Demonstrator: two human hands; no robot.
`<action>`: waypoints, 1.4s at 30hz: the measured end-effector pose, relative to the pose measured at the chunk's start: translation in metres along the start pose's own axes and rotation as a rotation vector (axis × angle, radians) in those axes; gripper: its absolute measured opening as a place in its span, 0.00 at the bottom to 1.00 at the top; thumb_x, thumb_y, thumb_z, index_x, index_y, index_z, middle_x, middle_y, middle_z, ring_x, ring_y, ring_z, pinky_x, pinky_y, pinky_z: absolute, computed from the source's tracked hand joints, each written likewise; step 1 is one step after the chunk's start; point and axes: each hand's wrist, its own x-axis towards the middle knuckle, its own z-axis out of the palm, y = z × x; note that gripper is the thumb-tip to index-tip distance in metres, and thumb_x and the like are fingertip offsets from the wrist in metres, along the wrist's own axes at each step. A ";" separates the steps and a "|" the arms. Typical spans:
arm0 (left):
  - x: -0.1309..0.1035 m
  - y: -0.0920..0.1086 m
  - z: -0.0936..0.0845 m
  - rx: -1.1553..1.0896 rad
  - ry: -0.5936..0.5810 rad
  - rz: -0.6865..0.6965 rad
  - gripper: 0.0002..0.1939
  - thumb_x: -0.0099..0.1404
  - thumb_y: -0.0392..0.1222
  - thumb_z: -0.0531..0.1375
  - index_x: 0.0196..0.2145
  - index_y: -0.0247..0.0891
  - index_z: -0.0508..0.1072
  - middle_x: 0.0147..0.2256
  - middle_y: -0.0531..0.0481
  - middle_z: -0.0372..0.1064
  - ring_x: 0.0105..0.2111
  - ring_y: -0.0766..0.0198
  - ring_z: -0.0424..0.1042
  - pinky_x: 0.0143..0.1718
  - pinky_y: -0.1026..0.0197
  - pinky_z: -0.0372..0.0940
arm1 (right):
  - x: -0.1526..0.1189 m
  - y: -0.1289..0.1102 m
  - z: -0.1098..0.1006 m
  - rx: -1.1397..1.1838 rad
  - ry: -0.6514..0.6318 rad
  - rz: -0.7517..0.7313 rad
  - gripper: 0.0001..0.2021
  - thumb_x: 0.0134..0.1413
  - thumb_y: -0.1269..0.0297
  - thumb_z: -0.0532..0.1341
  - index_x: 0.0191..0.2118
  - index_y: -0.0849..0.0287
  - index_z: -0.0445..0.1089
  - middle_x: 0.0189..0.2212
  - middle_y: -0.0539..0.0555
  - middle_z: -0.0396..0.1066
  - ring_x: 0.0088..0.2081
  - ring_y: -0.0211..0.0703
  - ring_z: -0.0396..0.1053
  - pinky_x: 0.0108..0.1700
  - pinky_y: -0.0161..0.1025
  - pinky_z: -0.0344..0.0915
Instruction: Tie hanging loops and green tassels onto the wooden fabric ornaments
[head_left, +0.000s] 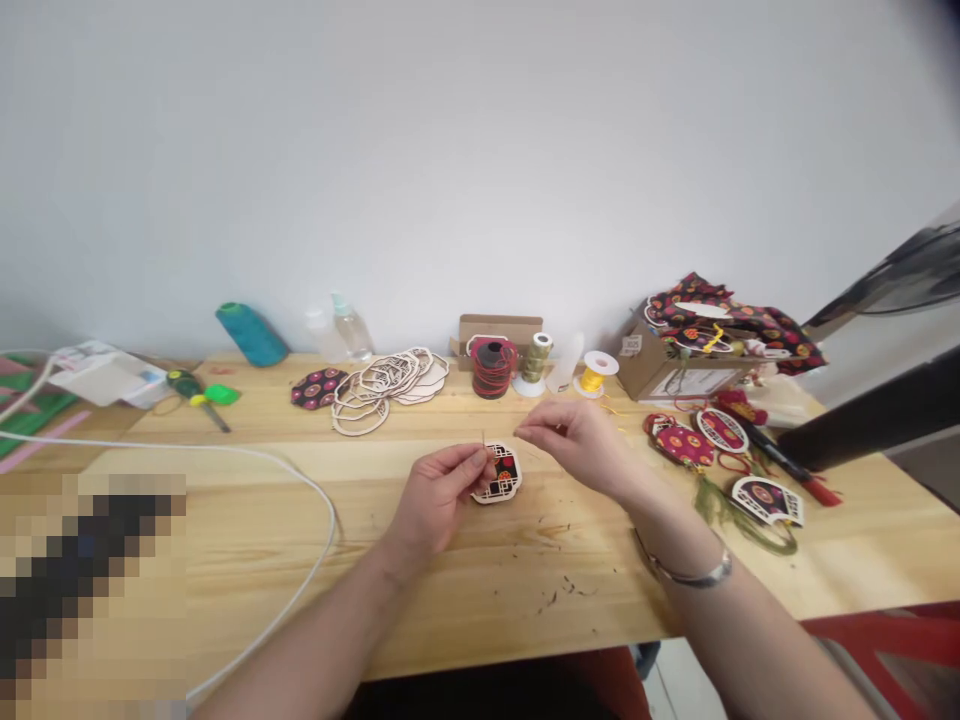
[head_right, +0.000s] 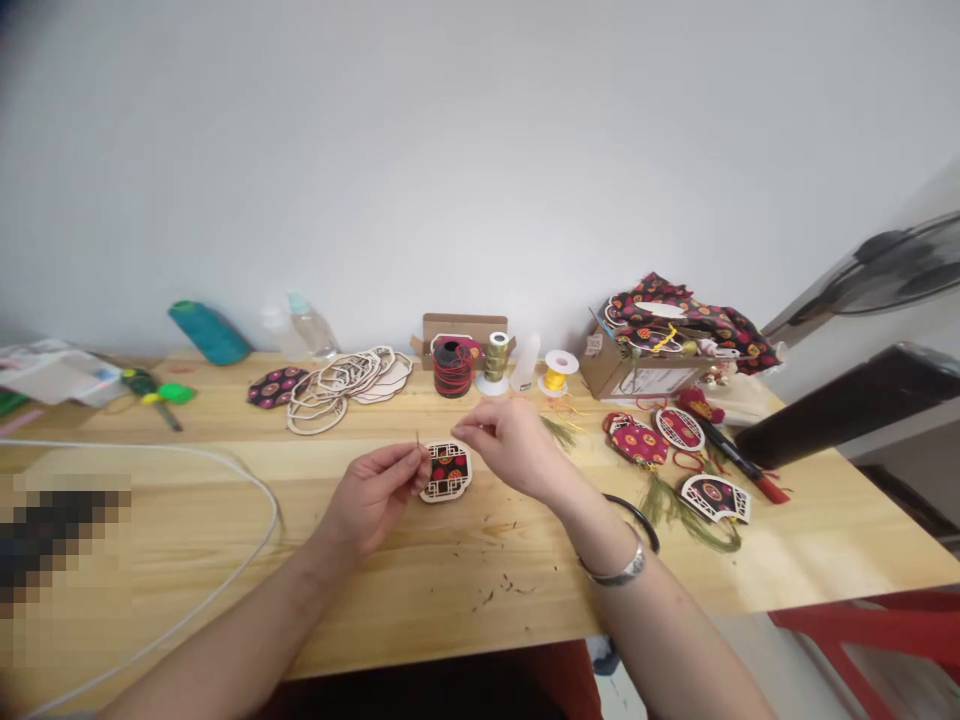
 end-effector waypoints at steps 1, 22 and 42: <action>0.000 -0.001 -0.001 0.029 -0.006 0.005 0.09 0.48 0.41 0.69 0.25 0.32 0.78 0.21 0.51 0.71 0.22 0.72 0.65 0.25 0.68 0.60 | 0.003 0.001 0.006 0.124 0.033 0.034 0.09 0.53 0.64 0.58 0.29 0.60 0.75 0.27 0.53 0.73 0.30 0.39 0.68 0.33 0.37 0.63; 0.000 -0.010 -0.005 0.330 -0.089 0.051 0.07 0.56 0.41 0.64 0.31 0.36 0.79 0.23 0.52 0.71 0.25 0.70 0.65 0.28 0.67 0.60 | -0.005 0.019 0.048 0.881 -0.043 0.233 0.08 0.44 0.62 0.66 0.25 0.62 0.73 0.20 0.50 0.72 0.24 0.35 0.67 0.28 0.33 0.63; 0.002 -0.014 -0.007 0.710 -0.045 0.157 0.08 0.58 0.42 0.61 0.33 0.39 0.79 0.31 0.50 0.77 0.33 0.63 0.73 0.37 0.63 0.66 | -0.008 0.031 0.003 0.836 0.539 0.150 0.06 0.39 0.63 0.68 0.22 0.58 0.72 0.20 0.47 0.66 0.23 0.32 0.58 0.28 0.34 0.58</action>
